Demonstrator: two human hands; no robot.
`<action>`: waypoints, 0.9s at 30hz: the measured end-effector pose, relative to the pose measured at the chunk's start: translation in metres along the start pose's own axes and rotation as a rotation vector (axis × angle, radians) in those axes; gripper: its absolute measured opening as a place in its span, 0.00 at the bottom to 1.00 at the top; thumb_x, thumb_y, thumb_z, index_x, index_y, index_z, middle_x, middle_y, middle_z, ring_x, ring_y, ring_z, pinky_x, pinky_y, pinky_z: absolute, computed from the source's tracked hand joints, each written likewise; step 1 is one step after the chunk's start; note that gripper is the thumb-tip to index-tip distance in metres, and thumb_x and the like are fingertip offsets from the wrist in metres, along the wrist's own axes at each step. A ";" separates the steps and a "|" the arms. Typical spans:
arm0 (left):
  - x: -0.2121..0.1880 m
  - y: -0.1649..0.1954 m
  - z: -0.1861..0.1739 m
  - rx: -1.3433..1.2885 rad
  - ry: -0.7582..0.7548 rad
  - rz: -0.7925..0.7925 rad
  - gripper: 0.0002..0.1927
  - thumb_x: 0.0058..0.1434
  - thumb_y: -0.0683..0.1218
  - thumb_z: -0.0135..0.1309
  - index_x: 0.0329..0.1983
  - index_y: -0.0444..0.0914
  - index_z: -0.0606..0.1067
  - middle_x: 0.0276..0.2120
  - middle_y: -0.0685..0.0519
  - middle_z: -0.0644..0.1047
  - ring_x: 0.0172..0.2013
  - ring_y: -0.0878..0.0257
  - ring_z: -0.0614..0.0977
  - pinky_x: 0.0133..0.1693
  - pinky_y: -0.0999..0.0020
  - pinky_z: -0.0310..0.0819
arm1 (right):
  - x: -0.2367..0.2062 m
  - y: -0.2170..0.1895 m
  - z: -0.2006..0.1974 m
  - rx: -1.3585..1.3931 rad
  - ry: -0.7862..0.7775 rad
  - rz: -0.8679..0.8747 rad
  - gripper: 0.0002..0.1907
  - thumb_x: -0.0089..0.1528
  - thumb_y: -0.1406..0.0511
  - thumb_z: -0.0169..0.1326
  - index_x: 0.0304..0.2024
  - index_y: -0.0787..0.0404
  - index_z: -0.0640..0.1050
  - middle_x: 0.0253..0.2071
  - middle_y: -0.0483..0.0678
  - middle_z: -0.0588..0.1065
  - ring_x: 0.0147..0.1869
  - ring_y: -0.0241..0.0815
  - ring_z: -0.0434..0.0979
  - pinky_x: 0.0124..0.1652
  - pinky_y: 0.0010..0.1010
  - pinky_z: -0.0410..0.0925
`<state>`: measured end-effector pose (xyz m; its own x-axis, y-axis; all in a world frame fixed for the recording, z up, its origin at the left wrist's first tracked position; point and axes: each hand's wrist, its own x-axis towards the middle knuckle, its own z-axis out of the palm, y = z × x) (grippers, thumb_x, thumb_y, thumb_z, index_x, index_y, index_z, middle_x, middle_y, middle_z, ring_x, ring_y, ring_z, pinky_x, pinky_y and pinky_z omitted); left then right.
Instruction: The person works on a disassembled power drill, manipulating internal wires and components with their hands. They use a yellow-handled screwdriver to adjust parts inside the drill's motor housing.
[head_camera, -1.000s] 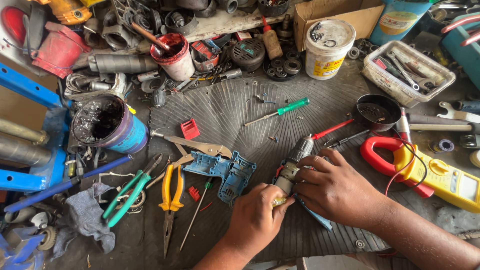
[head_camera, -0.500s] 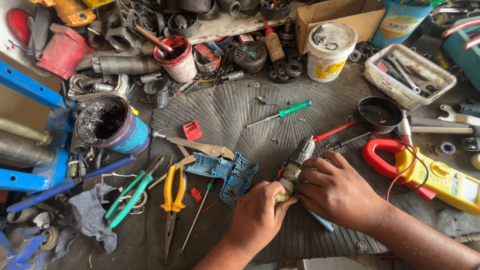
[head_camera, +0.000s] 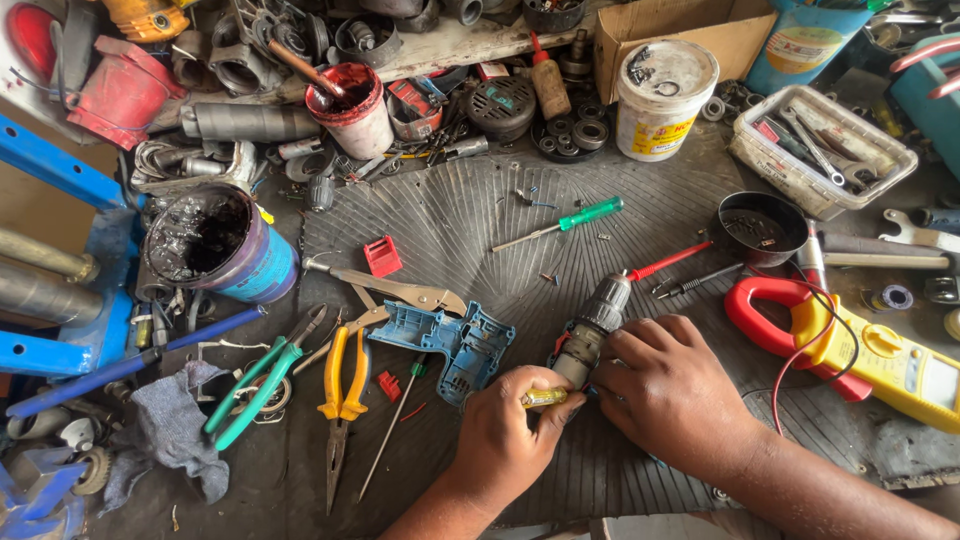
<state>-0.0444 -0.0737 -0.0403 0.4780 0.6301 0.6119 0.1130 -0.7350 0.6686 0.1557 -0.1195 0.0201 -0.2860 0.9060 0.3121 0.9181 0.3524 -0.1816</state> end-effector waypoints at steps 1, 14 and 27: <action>0.000 0.000 0.000 0.003 0.000 0.005 0.19 0.65 0.41 0.65 0.49 0.35 0.65 0.37 0.48 0.82 0.35 0.54 0.87 0.36 0.63 0.82 | 0.000 0.000 -0.001 -0.008 -0.017 -0.012 0.11 0.45 0.60 0.64 0.31 0.54 0.83 0.40 0.45 0.76 0.50 0.47 0.75 0.49 0.46 0.64; 0.001 0.004 0.003 0.051 0.028 0.028 0.20 0.65 0.40 0.65 0.50 0.34 0.65 0.38 0.47 0.82 0.36 0.52 0.87 0.37 0.61 0.81 | 0.008 0.005 -0.021 -0.033 -0.116 -0.213 0.11 0.48 0.62 0.62 0.33 0.56 0.83 0.36 0.43 0.76 0.46 0.44 0.75 0.48 0.44 0.65; 0.005 0.004 0.000 0.084 -0.005 0.046 0.21 0.63 0.41 0.66 0.50 0.33 0.65 0.38 0.45 0.81 0.36 0.52 0.86 0.35 0.62 0.81 | 0.006 -0.002 -0.013 -0.053 0.002 -0.110 0.09 0.45 0.60 0.63 0.27 0.55 0.83 0.41 0.46 0.77 0.52 0.48 0.74 0.47 0.46 0.63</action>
<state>-0.0413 -0.0736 -0.0347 0.4892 0.5937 0.6389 0.1634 -0.7820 0.6015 0.1557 -0.1179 0.0341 -0.3851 0.8620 0.3297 0.8944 0.4366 -0.0968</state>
